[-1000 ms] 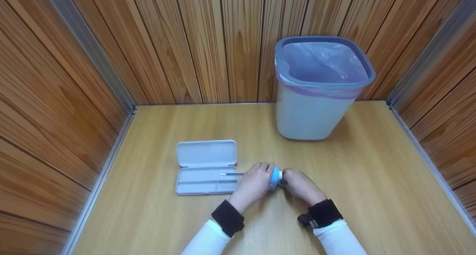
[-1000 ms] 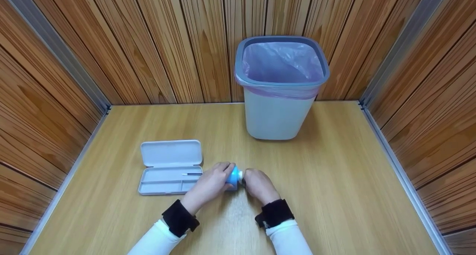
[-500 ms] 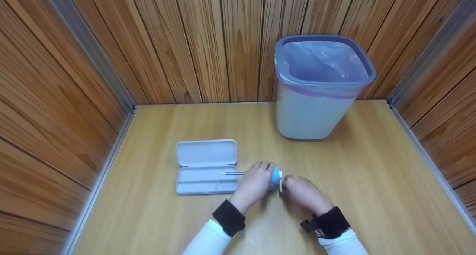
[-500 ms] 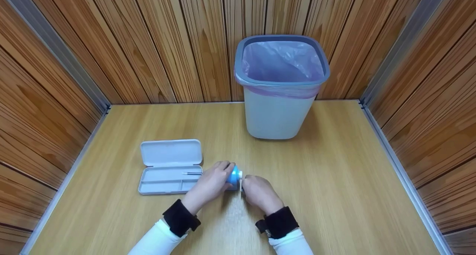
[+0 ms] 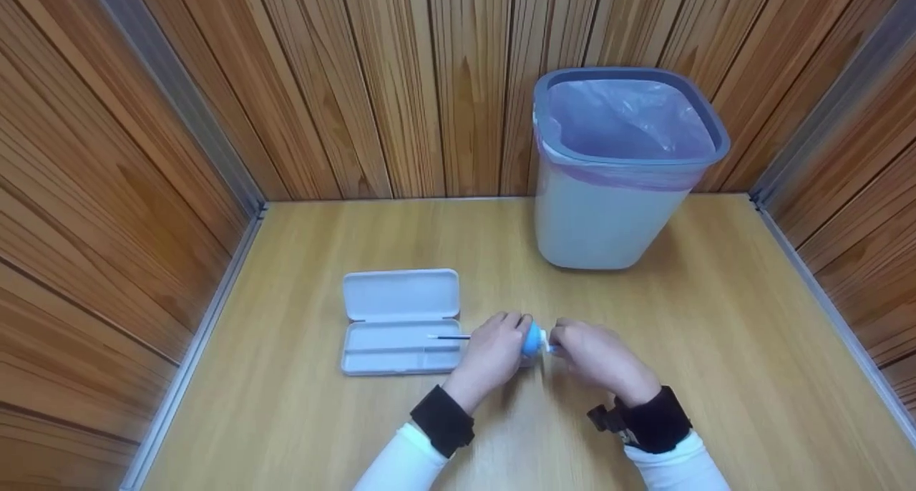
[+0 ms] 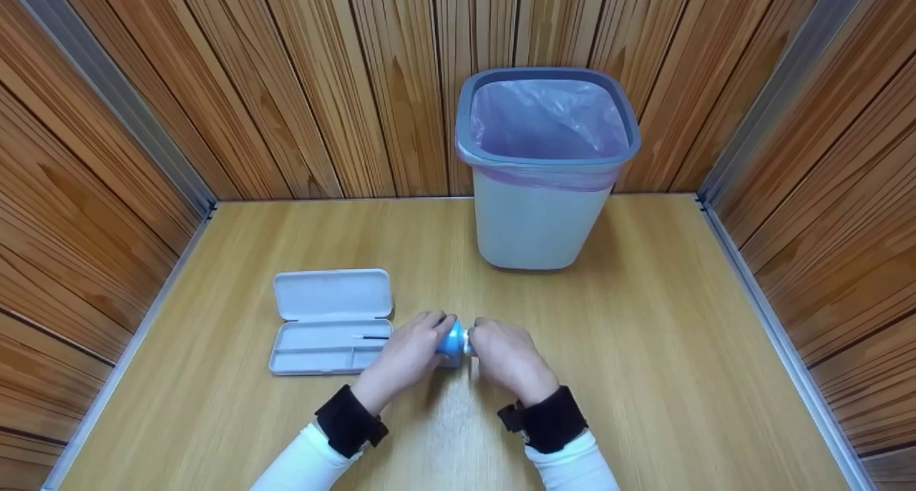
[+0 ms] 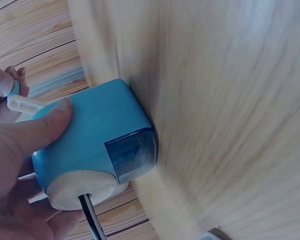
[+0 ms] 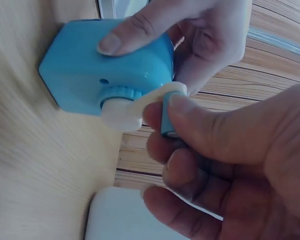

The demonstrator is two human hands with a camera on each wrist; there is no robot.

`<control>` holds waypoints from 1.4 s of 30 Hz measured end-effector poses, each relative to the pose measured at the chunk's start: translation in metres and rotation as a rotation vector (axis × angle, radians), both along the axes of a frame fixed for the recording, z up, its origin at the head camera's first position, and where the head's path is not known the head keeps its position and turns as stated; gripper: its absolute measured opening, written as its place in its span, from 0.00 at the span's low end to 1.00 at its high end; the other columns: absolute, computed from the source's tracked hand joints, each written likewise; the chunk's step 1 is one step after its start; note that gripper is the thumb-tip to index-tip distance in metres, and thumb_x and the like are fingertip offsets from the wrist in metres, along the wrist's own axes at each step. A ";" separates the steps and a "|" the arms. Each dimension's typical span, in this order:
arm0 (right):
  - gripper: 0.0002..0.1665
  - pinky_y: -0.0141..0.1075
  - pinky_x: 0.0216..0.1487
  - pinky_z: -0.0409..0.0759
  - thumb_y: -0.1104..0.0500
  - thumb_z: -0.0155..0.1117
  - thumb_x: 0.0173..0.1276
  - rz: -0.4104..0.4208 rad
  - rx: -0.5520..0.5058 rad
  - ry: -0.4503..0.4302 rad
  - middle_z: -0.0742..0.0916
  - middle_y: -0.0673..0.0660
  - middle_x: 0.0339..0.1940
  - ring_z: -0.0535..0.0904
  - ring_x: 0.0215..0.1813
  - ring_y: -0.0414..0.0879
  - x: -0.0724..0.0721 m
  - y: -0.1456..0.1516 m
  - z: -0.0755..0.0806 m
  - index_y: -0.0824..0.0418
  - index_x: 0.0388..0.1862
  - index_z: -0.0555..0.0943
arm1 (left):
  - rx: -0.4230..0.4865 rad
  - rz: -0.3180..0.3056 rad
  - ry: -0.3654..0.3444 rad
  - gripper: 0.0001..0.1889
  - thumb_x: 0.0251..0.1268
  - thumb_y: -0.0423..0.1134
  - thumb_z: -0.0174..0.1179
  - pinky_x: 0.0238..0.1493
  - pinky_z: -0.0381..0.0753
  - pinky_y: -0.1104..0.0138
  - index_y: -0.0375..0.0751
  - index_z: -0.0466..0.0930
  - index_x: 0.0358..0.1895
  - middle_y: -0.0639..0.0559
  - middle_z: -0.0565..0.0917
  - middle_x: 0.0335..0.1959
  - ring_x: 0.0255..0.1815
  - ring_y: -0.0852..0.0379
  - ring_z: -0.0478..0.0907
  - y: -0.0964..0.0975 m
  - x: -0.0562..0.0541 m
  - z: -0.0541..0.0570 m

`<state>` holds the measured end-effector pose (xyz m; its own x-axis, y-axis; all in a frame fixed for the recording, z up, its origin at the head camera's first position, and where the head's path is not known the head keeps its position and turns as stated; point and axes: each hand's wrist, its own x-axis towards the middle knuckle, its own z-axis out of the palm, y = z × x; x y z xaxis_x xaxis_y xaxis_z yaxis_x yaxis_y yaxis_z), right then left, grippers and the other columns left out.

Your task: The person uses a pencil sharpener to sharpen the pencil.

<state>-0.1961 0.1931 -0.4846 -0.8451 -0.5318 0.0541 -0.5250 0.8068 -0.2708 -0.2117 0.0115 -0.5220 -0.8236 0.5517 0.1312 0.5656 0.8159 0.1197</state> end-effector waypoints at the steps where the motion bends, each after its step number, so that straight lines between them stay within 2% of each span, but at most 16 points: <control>1: 0.05 0.34 0.29 0.79 0.64 0.71 0.62 -0.003 0.002 0.008 0.79 0.49 0.27 0.74 0.27 0.41 -0.001 0.000 0.001 0.63 0.36 0.86 | -0.001 -0.001 -0.004 0.26 0.64 0.37 0.65 0.55 0.79 0.62 0.42 0.74 0.66 0.47 0.78 0.58 0.56 0.51 0.76 0.000 0.000 0.000; 5: 0.04 0.37 0.31 0.80 0.64 0.71 0.63 -0.025 -0.002 0.021 0.80 0.50 0.28 0.77 0.29 0.43 -0.003 0.000 0.002 0.63 0.36 0.86 | -0.003 0.000 -0.021 0.27 0.64 0.38 0.66 0.58 0.77 0.62 0.43 0.74 0.67 0.48 0.78 0.60 0.59 0.51 0.75 0.000 -0.001 0.000; 14: 0.03 0.41 0.36 0.82 0.67 0.67 0.65 -0.069 -0.048 0.015 0.82 0.52 0.31 0.80 0.34 0.48 -0.015 0.001 0.001 0.65 0.38 0.85 | -0.014 -0.023 0.006 0.28 0.62 0.40 0.68 0.57 0.78 0.63 0.42 0.74 0.66 0.48 0.79 0.57 0.57 0.52 0.76 -0.001 -0.004 -0.001; 20: 0.05 0.44 0.38 0.83 0.67 0.65 0.66 -0.097 -0.099 0.062 0.83 0.55 0.33 0.81 0.36 0.51 -0.030 0.003 -0.006 0.65 0.39 0.85 | -0.005 -0.017 -0.037 0.31 0.61 0.45 0.69 0.59 0.77 0.62 0.42 0.72 0.68 0.47 0.77 0.60 0.60 0.51 0.75 -0.001 -0.006 -0.002; 25: 0.05 0.44 0.33 0.81 0.65 0.66 0.67 -0.153 -0.102 0.098 0.82 0.54 0.33 0.80 0.34 0.51 -0.047 0.002 -0.020 0.63 0.38 0.87 | -0.010 -0.036 0.001 0.31 0.61 0.47 0.69 0.56 0.78 0.62 0.41 0.74 0.66 0.48 0.78 0.58 0.57 0.51 0.76 -0.001 -0.007 -0.004; 29: 0.05 0.43 0.35 0.81 0.65 0.67 0.66 -0.185 -0.075 0.053 0.83 0.54 0.33 0.80 0.35 0.50 -0.056 0.002 -0.034 0.62 0.38 0.89 | -0.002 -0.046 0.010 0.31 0.61 0.46 0.69 0.55 0.79 0.63 0.40 0.74 0.66 0.47 0.79 0.56 0.56 0.51 0.76 -0.001 -0.005 -0.006; 33: 0.07 0.43 0.35 0.81 0.67 0.67 0.64 -0.190 -0.036 0.005 0.83 0.52 0.31 0.80 0.34 0.50 -0.059 0.002 -0.046 0.59 0.36 0.89 | 0.013 -0.047 0.011 0.31 0.60 0.46 0.69 0.55 0.78 0.63 0.40 0.73 0.66 0.47 0.79 0.56 0.56 0.51 0.76 -0.001 -0.004 -0.007; 38: 0.09 0.43 0.29 0.79 0.69 0.65 0.62 -0.183 -0.003 -0.038 0.82 0.51 0.28 0.78 0.30 0.49 -0.058 0.000 -0.056 0.59 0.35 0.90 | 0.020 -0.040 0.023 0.31 0.59 0.47 0.70 0.57 0.77 0.63 0.41 0.74 0.65 0.47 0.79 0.56 0.56 0.51 0.76 -0.001 -0.003 -0.007; 42: 0.09 0.42 0.27 0.78 0.71 0.63 0.61 -0.194 -0.003 -0.070 0.82 0.52 0.26 0.75 0.26 0.47 -0.055 -0.002 -0.060 0.62 0.33 0.88 | 0.014 -0.026 0.004 0.32 0.59 0.49 0.70 0.59 0.76 0.62 0.41 0.74 0.66 0.46 0.79 0.57 0.58 0.51 0.75 -0.001 -0.003 -0.007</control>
<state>-0.2514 0.1915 -0.5443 -0.9334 -0.3589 -0.0069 -0.3399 0.8900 -0.3040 -0.2147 0.0105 -0.5292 -0.8084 0.5712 0.1426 0.5873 0.7991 0.1288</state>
